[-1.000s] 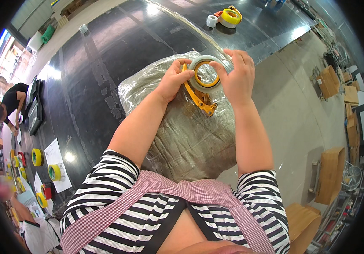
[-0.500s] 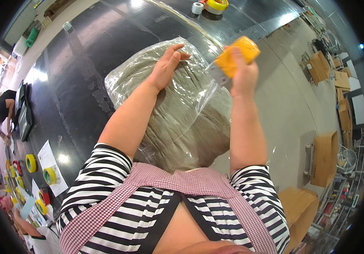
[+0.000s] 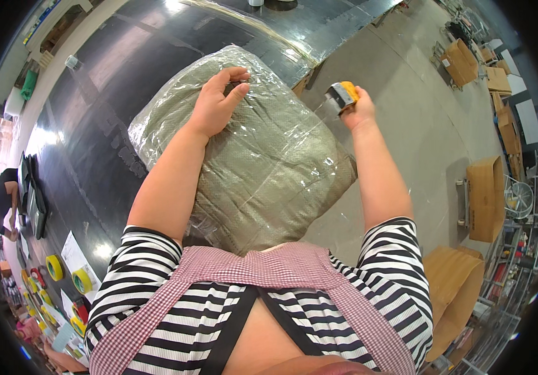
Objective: The person wraps a large package in a green woven sack, secures it with clear packing tape using a handheld dispenser, and affixes a shipping label to the top. The person repeatedly rotates the package to tape all sides and edges.
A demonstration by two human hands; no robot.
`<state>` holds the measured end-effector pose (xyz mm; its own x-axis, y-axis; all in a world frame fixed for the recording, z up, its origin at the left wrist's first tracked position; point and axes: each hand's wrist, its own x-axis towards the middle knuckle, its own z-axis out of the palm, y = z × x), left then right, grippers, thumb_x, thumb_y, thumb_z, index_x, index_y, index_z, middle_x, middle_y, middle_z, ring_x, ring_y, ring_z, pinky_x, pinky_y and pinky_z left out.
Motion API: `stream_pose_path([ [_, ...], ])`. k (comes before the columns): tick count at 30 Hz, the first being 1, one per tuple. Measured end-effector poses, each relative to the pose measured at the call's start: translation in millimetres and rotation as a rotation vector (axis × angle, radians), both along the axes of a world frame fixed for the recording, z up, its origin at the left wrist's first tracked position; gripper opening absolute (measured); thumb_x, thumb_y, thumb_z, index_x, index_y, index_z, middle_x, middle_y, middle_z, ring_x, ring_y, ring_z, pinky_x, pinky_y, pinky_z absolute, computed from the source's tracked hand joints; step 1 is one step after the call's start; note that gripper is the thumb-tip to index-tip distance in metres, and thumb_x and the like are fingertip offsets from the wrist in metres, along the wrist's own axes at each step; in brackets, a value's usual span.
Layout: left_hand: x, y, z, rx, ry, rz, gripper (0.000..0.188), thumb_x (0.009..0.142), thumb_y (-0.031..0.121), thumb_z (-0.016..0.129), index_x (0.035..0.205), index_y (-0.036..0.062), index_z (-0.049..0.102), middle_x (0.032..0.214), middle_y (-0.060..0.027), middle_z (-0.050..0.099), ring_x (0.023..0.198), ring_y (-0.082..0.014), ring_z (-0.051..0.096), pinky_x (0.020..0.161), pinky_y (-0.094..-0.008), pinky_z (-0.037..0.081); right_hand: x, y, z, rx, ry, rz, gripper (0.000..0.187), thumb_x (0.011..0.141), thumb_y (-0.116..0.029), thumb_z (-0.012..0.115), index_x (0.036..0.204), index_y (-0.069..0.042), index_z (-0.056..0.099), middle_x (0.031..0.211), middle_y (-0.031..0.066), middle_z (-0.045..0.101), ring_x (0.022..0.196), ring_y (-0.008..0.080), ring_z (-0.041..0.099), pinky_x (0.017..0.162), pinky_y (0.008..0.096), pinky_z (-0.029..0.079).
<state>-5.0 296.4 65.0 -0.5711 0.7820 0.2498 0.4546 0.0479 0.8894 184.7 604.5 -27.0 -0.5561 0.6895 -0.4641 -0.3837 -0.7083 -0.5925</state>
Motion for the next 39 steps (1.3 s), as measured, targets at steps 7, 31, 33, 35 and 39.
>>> stream_pose_path([
  [7,3.1,-0.7,-0.4,-0.074,0.031,0.002,0.045,0.089,0.010,0.069,0.132,0.0047,0.055,0.128,-0.0059,0.063,0.122,-0.0181,0.055,0.107,-0.0326,0.039,7.7,-19.8,-74.5,0.135,0.160,0.318,0.065,0.104,-0.053,0.036,0.133,0.003,0.053,0.133,0.0152,0.060,0.123,0.0277,0.055,0.109,0.0405,0.038],
  [31,-41.9,-23.5,-17.5,-0.170,0.920,-0.371,0.065,0.094,0.046,0.062,0.145,0.0106,0.044,0.157,-0.0082,0.038,0.144,-0.0306,0.033,0.120,-0.0414,0.026,86.8,-475.8,-140.9,0.751,-0.155,0.579,0.062,0.100,-0.046,0.054,0.141,0.000,0.047,0.139,0.0125,0.056,0.123,0.0294,0.055,0.106,0.0374,0.040],
  [33,-44.5,-26.7,-15.8,-0.198,0.871,-0.382,0.068,0.093,0.050,0.061,0.146,0.0110,0.044,0.156,-0.0125,0.038,0.144,-0.0318,0.033,0.120,-0.0434,0.026,71.6,-504.7,-128.2,0.932,-0.151,0.661,0.061,0.100,-0.044,0.056,0.142,0.000,0.047,0.140,0.0129,0.056,0.123,0.0301,0.055,0.106,0.0375,0.040],
  [35,-42.2,-29.6,-8.4,-0.287,0.757,-0.420,0.072,0.092,0.051,0.059,0.150,0.0125,0.040,0.158,-0.0172,0.033,0.147,-0.0349,0.028,0.120,-0.0482,0.022,63.5,-532.3,-128.6,1.140,-0.186,0.710,0.063,0.093,-0.036,0.069,0.139,-0.001,0.045,0.136,0.0173,0.056,0.120,0.0333,0.057,0.097,0.0428,0.047],
  [39,-40.9,-34.2,-10.4,-0.228,0.784,-0.399,0.071,0.091,0.048,0.063,0.146,0.0068,0.044,0.154,-0.0180,0.039,0.145,-0.0331,0.032,0.119,-0.0413,0.026,69.2,-572.5,-55.6,0.895,0.043,0.749,0.070,0.086,-0.036,0.077,0.135,0.002,0.044,0.123,0.0202,0.059,0.114,0.0329,0.060,0.095,0.0425,0.049],
])
